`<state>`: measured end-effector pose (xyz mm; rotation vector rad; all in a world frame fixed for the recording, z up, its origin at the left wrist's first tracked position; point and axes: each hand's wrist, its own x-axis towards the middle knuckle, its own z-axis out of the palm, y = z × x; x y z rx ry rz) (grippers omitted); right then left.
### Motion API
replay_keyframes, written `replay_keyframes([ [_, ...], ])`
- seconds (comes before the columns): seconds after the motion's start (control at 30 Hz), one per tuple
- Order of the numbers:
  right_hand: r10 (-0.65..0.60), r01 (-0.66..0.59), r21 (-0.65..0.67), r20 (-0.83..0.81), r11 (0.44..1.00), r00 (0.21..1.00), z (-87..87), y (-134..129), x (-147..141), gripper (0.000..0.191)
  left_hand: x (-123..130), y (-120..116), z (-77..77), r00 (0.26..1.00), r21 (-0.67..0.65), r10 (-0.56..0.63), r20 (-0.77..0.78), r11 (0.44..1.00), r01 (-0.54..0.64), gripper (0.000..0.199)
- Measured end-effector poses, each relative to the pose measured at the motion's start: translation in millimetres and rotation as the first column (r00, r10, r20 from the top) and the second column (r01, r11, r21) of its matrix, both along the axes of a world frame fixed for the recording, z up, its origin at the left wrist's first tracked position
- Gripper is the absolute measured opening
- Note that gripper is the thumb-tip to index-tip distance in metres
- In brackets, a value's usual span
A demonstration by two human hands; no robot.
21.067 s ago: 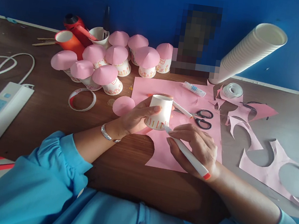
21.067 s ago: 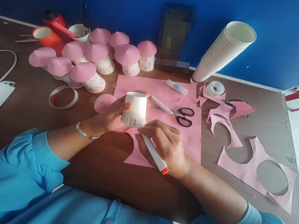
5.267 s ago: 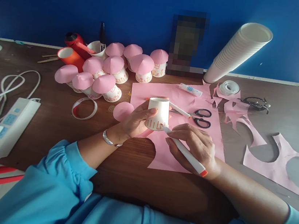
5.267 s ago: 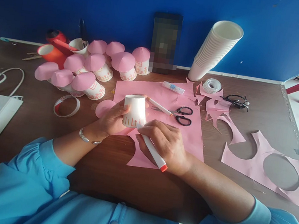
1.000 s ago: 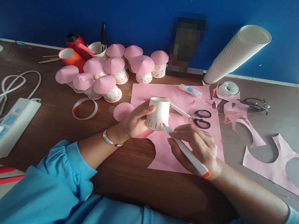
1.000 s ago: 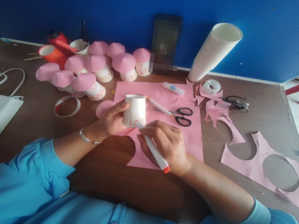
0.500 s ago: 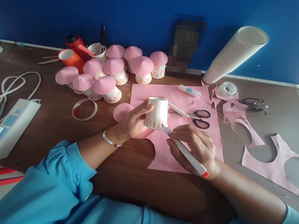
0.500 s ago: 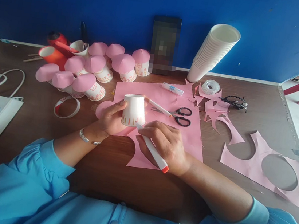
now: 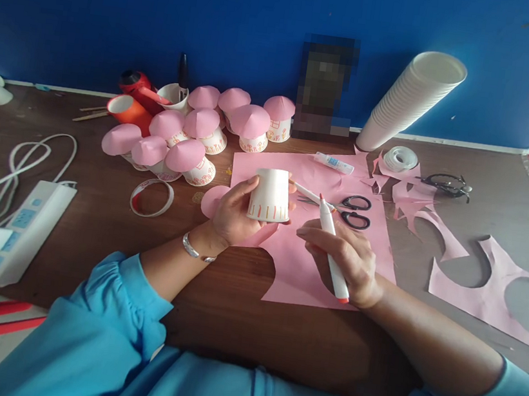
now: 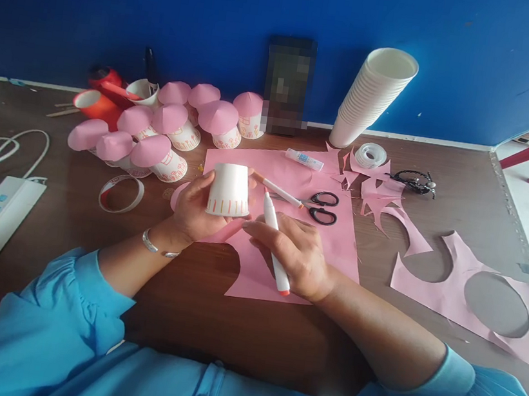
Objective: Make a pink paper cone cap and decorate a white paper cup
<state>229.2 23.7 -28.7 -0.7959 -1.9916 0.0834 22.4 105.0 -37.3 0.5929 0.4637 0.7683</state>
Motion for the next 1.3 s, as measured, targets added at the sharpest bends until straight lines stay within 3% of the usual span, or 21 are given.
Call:
replay_keyframes([
  [0.17, -0.080, 0.080, 0.027, 0.026, 0.996, 0.996, -11.6, 9.5, 1.1, 0.045, -1.3, 1.8, 1.1, 1.000, -0.033, -0.012, 0.013, 0.999, 0.012, 0.045],
  [0.4, -0.100, 0.101, -0.045, 0.021, 0.994, 0.995, -17.5, 20.2, -2.2, 0.060, 1.8, -0.3, -0.8, 0.999, 0.005, 0.038, 0.002, 0.999, -0.038, 0.040],
  [0.67, -0.159, 0.158, -0.060, -0.006, 0.986, 0.987, -27.5, 23.2, -1.8, 0.063, 1.5, -2.5, -3.4, 0.997, 0.014, 0.070, 0.012, 0.997, -0.071, 0.044],
  [0.9, -0.135, 0.136, 0.001, 0.122, 0.991, 0.983, -32.8, 19.3, 5.1, 0.058, 3.6, 2.1, -3.7, 0.994, 0.002, 0.105, 0.004, 0.995, -0.105, 0.045],
  [1.03, -0.188, 0.191, 0.005, 0.223, 0.981, 0.957, -23.2, 17.3, 14.6, 0.054, 3.9, 5.0, -6.3, 0.992, 0.013, 0.126, 0.021, 0.992, -0.126, 0.041],
  [1.17, -0.259, 0.251, 0.064, 0.174, 0.966, 0.950, -1.6, 13.2, 13.5, 0.051, 3.5, 5.7, -6.2, 0.993, 0.057, 0.109, 0.049, 0.992, -0.111, 0.035],
  [1.3, -0.238, 0.241, 0.013, 0.217, 0.971, 0.947, 2.2, -9.8, 7.2, 0.041, 1.2, 5.3, -4.3, 0.986, 0.080, 0.153, 0.059, 0.984, -0.158, 0.034],
])
